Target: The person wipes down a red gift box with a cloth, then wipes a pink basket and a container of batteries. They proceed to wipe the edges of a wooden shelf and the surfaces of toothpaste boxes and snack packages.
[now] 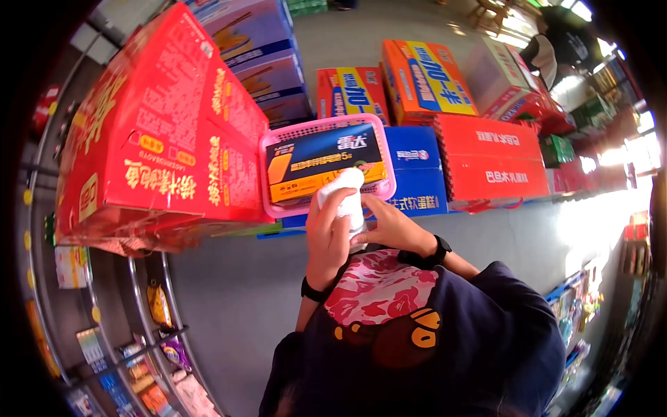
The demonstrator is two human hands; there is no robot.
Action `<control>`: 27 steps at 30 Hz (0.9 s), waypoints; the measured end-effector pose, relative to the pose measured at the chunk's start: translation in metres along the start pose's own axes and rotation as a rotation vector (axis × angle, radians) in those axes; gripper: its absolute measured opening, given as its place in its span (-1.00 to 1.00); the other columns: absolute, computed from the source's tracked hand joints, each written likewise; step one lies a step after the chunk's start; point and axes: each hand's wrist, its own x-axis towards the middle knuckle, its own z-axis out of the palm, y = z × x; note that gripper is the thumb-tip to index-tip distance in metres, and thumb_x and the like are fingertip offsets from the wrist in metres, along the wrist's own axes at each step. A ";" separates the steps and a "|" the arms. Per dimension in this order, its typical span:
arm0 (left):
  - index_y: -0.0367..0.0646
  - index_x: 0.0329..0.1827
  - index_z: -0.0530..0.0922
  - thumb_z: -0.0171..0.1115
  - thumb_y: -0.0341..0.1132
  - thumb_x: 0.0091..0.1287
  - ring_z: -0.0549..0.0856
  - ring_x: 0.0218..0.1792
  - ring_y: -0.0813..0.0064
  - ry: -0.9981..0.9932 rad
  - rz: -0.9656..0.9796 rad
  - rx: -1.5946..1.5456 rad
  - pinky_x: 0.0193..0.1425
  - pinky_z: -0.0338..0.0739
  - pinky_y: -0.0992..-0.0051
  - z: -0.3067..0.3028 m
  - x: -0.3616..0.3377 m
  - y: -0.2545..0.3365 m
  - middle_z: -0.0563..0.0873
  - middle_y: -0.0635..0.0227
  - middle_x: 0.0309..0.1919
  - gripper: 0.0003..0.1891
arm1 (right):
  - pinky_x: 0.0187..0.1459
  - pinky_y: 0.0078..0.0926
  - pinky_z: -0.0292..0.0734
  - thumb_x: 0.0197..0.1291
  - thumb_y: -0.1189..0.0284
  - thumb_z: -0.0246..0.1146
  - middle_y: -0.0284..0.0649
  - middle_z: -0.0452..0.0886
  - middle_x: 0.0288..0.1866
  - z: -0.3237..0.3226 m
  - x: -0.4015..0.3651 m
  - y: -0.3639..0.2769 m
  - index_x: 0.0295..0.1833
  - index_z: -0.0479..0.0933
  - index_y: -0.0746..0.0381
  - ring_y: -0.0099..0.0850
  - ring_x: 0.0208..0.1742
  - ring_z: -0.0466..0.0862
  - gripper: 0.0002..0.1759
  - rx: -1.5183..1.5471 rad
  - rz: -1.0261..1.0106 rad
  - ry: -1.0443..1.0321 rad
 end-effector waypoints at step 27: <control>-0.30 -0.12 0.68 0.21 -0.43 0.40 0.40 -0.48 0.81 -0.288 -0.389 0.092 -0.43 0.21 0.74 0.160 0.041 0.007 0.55 0.56 -0.48 -0.86 | -0.27 -0.35 0.54 0.35 0.22 0.16 -0.06 0.65 -0.43 -0.262 -0.227 0.139 -0.11 0.60 0.30 -0.39 -0.41 0.63 -0.67 0.070 0.340 0.045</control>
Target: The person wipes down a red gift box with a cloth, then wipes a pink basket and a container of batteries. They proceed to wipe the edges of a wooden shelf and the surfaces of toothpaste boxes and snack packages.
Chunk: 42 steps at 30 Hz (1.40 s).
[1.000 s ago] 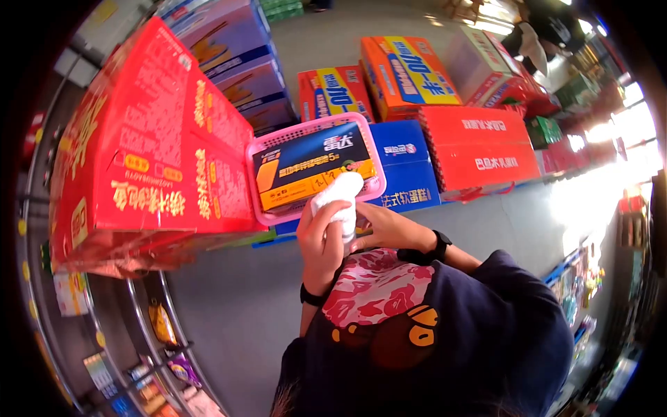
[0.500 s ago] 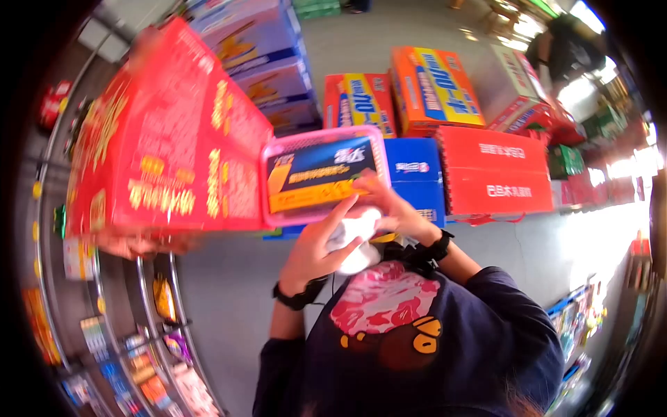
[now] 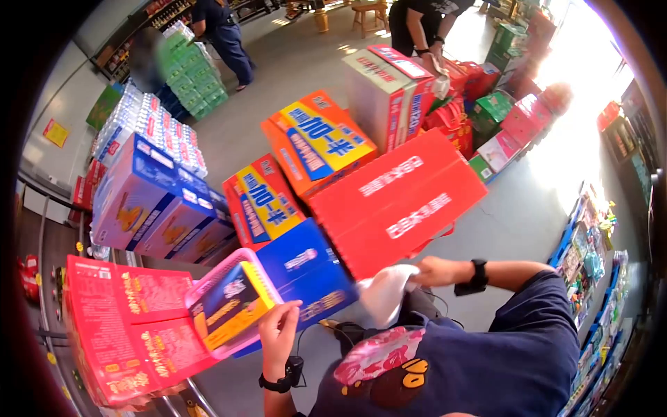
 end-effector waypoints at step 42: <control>-0.21 -0.01 0.62 0.04 -0.11 0.46 0.68 -0.21 0.08 0.103 -0.265 0.255 -0.12 0.55 0.25 0.537 -0.014 0.132 0.72 0.10 -0.25 -0.65 | -0.58 -0.53 0.37 0.36 0.21 0.19 -0.30 0.53 -0.67 -0.283 -0.127 0.218 -0.39 0.58 0.36 -0.55 -0.66 0.52 -0.58 0.272 -0.015 -0.232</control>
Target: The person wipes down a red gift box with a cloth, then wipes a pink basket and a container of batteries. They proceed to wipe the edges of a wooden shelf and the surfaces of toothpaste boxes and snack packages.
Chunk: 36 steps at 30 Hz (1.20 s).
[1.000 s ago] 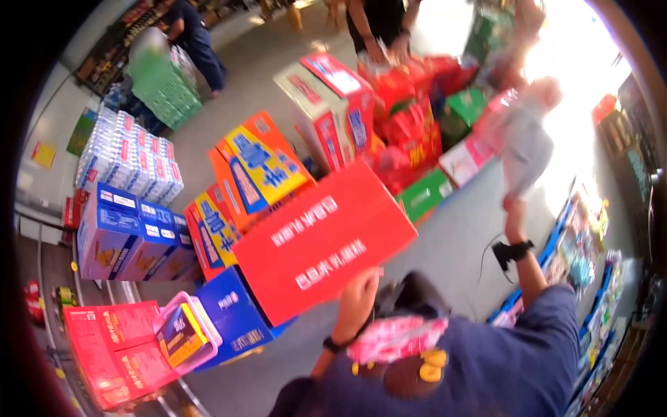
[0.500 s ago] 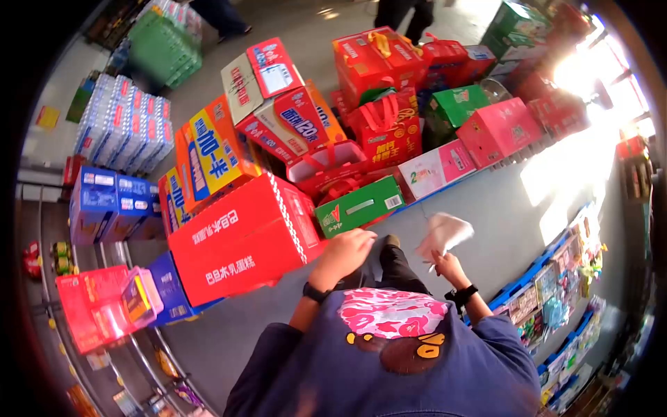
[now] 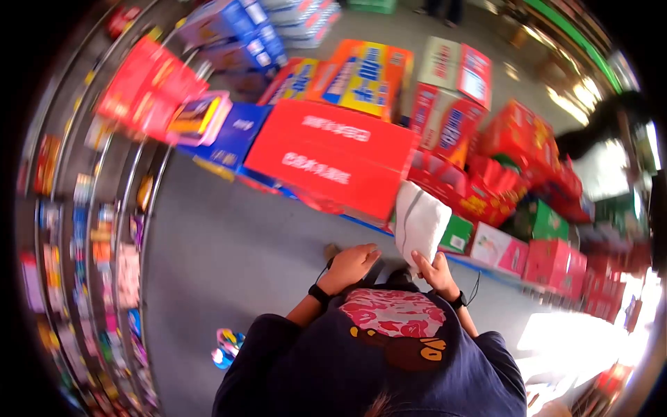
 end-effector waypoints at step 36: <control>-0.21 0.35 0.43 0.09 -0.05 0.46 0.63 0.09 0.28 0.131 -0.488 -0.788 0.21 0.47 0.35 -0.305 -0.152 -0.524 0.66 0.05 0.12 -0.48 | 0.04 -0.19 0.52 -0.03 0.31 0.38 -0.05 0.64 -0.14 0.571 0.428 -0.207 -0.12 0.61 0.23 -0.03 -0.07 0.62 -0.66 -0.410 -1.160 -0.816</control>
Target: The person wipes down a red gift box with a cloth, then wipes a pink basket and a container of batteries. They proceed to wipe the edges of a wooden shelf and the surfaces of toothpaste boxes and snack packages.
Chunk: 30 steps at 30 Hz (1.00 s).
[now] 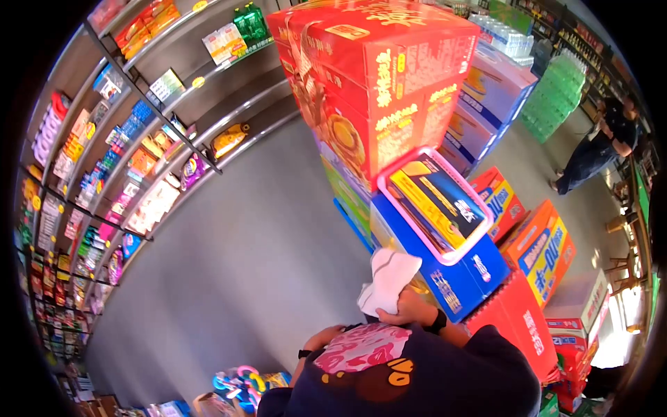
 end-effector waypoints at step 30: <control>-0.11 -0.23 0.55 0.30 -0.36 0.20 0.68 -0.52 0.23 0.111 1.160 0.851 -0.47 0.55 0.33 -0.359 0.143 0.336 0.71 0.27 -0.08 -0.87 | -0.14 -0.10 0.60 0.16 0.16 0.29 0.06 0.67 -0.14 0.131 0.212 0.120 0.39 0.28 0.34 0.08 -0.19 0.68 -0.24 -0.432 1.320 0.086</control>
